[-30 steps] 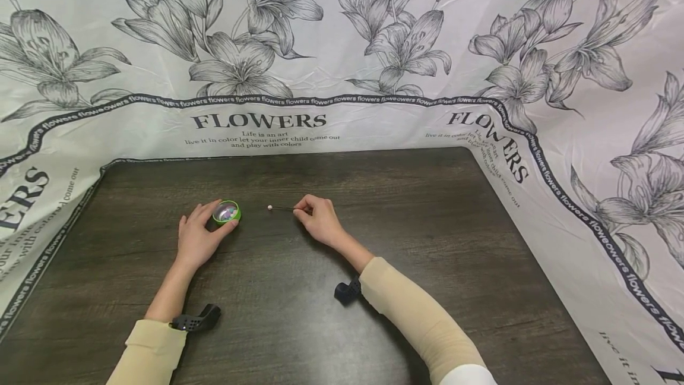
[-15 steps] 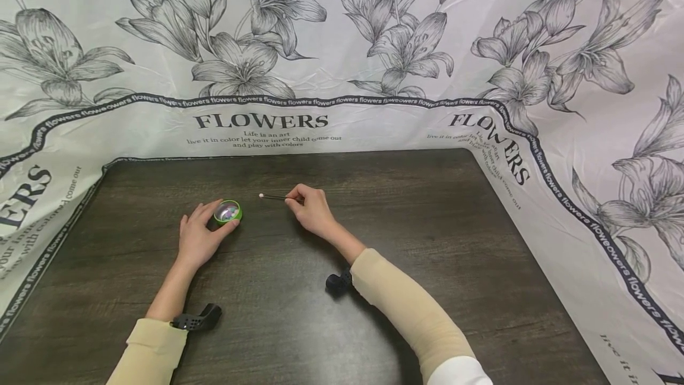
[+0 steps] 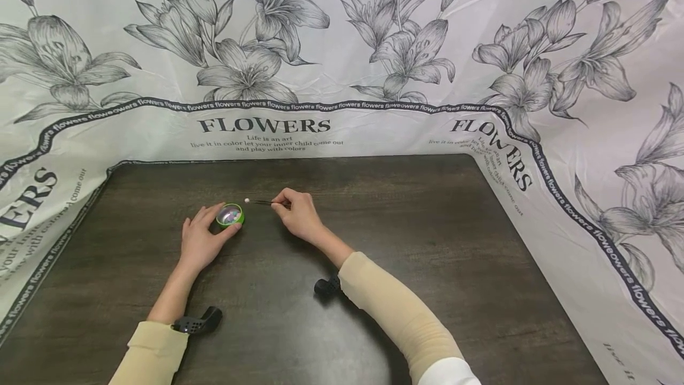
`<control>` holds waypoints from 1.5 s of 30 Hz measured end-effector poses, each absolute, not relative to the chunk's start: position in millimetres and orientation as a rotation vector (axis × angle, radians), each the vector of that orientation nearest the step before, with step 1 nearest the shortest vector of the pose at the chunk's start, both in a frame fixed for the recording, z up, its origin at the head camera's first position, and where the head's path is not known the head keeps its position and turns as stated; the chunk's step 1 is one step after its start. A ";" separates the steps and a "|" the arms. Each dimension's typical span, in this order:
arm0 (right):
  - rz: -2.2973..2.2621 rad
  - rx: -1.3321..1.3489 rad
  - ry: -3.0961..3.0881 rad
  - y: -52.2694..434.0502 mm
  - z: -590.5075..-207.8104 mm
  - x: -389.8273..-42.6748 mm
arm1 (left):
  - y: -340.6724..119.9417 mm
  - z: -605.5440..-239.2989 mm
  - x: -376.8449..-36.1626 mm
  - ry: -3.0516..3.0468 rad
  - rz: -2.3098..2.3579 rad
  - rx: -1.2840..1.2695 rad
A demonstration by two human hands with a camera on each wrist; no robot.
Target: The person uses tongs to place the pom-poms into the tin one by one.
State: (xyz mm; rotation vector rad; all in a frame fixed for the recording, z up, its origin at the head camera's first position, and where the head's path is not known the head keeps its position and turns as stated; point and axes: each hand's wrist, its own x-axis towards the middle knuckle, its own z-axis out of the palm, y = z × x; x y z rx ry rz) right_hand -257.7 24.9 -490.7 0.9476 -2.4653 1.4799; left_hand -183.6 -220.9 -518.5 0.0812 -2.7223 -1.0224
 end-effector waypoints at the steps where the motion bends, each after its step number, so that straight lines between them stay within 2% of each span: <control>1: 1.480 0.948 -2.468 23.7 -491.7 -256.7 | -220.4 -518.9 -183.4 -2.728 -1.023 0.085; 22: 1.524 1.085 -2.482 -1.2 -498.9 -241.9 | -220.5 -518.3 -184.0 -2.715 -1.038 0.067; 45: 1.643 1.006 -2.513 8.3 -500.7 -240.3 | -219.5 -517.0 -182.7 -2.712 -1.038 0.065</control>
